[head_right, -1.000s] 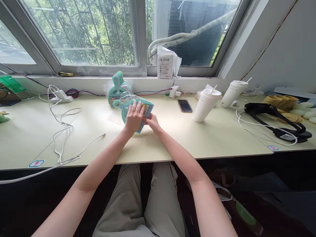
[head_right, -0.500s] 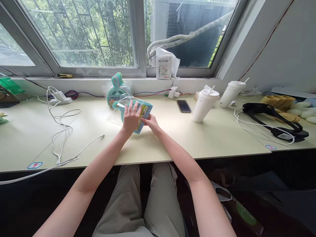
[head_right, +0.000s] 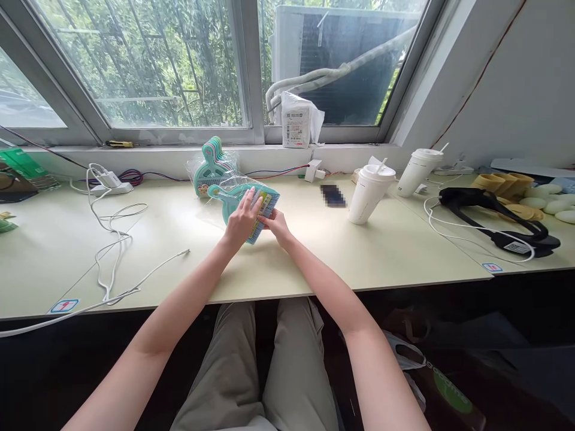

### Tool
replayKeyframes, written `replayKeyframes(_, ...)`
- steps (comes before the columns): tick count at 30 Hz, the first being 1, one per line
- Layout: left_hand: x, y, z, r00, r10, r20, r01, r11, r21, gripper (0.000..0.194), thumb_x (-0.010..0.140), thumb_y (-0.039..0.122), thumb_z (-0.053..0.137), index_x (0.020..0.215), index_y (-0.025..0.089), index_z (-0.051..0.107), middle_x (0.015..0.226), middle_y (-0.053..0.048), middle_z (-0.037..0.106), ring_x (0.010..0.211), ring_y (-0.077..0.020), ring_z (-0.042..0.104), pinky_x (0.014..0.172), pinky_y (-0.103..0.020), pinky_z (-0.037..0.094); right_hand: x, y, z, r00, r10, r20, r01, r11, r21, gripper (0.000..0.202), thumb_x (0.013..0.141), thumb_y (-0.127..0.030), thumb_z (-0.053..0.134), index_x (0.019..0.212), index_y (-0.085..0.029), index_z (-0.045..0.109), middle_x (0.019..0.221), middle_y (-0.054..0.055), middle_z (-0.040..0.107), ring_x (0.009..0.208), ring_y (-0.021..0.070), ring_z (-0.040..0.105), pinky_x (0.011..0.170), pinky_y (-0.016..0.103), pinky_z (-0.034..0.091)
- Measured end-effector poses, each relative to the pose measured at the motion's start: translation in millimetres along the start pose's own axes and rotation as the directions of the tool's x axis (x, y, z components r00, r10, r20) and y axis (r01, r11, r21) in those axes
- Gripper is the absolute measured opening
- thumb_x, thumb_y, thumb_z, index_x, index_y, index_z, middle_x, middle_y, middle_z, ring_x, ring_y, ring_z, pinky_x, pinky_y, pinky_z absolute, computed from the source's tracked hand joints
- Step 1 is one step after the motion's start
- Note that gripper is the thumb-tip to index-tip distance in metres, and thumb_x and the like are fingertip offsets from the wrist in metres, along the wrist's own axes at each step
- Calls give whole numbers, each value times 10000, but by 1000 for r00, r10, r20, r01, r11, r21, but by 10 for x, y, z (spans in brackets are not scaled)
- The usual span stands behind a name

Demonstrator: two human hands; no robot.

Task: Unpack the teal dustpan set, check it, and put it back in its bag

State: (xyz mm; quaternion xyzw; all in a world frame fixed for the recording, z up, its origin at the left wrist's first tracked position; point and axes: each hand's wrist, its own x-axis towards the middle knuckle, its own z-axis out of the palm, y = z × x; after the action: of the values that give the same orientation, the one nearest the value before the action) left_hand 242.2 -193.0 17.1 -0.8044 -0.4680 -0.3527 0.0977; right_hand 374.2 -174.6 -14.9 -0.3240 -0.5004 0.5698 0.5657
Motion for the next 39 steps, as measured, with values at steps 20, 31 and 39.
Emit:
replayKeyframes(20,42,-222,430,831,-554,-38,312,523,-793,651,966,483,413,1502,224,149,1461,-163,462,1317,-194,510,1064,-394,443,96,-34,-95,974,-27,-226,67,983,168,328,678,-257,807,926,-177,607,1019,68,728,983,226,696,874,405,604)
replayKeyframes(31,20,-21,337,812,-471,344,389,-4,-921,463,799,482,664,1168,218,568,1247,-100,647,1178,-255,609,952,-391,525,155,-33,-155,951,-17,-308,95,966,240,266,690,-194,762,914,-184,620,1013,53,731,936,204,711,898,392,599)
replayKeyframes(39,10,-52,313,848,-448,283,351,75,-934,602,698,445,762,1191,203,515,1197,-98,660,1108,-273,628,885,-408,546,101,-61,-127,962,-49,-270,118,963,243,239,727,-198,718,942,-185,614,1017,57,737,991,224,704,906,397,594)
